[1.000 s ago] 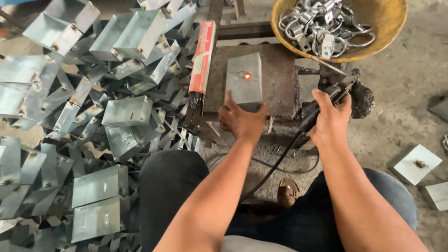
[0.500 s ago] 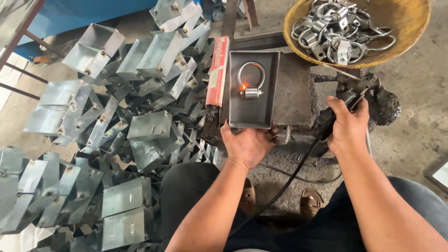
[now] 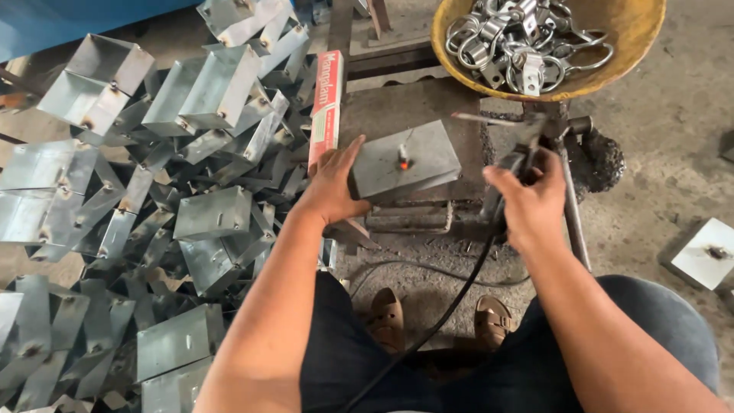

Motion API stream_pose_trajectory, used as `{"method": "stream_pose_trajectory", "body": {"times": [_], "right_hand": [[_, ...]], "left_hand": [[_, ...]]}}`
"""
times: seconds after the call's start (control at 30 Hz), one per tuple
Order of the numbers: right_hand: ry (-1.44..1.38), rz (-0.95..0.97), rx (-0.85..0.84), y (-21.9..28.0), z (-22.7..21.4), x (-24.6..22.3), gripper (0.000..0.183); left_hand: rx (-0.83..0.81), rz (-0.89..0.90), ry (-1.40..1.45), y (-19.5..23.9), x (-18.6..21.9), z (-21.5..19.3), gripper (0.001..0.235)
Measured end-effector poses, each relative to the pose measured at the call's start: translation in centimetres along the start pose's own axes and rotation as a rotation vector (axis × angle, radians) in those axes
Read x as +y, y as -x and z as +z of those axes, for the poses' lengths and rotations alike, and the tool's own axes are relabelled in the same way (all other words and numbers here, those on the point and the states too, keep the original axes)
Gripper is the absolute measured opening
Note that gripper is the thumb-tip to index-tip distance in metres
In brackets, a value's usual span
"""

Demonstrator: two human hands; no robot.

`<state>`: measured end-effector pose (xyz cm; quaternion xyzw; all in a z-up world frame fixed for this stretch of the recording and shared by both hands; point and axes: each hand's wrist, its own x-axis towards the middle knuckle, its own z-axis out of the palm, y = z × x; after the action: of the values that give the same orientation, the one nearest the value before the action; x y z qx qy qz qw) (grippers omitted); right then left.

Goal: The person welds a metal ring onto a rectangular metal plate using an arc welder and then taps the plate with a hammer.

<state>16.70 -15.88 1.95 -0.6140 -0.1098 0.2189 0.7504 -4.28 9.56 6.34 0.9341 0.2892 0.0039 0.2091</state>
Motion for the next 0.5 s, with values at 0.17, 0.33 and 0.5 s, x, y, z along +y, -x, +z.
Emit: {"method": "stream_pose_trajectory", "body": {"times": [0.17, 0.33, 0.5], "right_hand": [[0.456, -0.020, -0.134, 2.5, 1.5, -1.0, 0.059], [0.437, -0.115, -0.159, 3.5, 2.8, -0.9, 0.070], [0.480, -0.058, -0.185, 3.7, 3.6, -1.2, 0.072]], "left_hand": [[-0.155, -0.101, -0.180, -0.7, -1.0, -0.3, 0.132], [-0.026, -0.077, -0.149, 0.9, -2.1, 0.4, 0.130], [0.241, 0.021, -0.030, 5.1, -1.8, 1.2, 0.108]]}}
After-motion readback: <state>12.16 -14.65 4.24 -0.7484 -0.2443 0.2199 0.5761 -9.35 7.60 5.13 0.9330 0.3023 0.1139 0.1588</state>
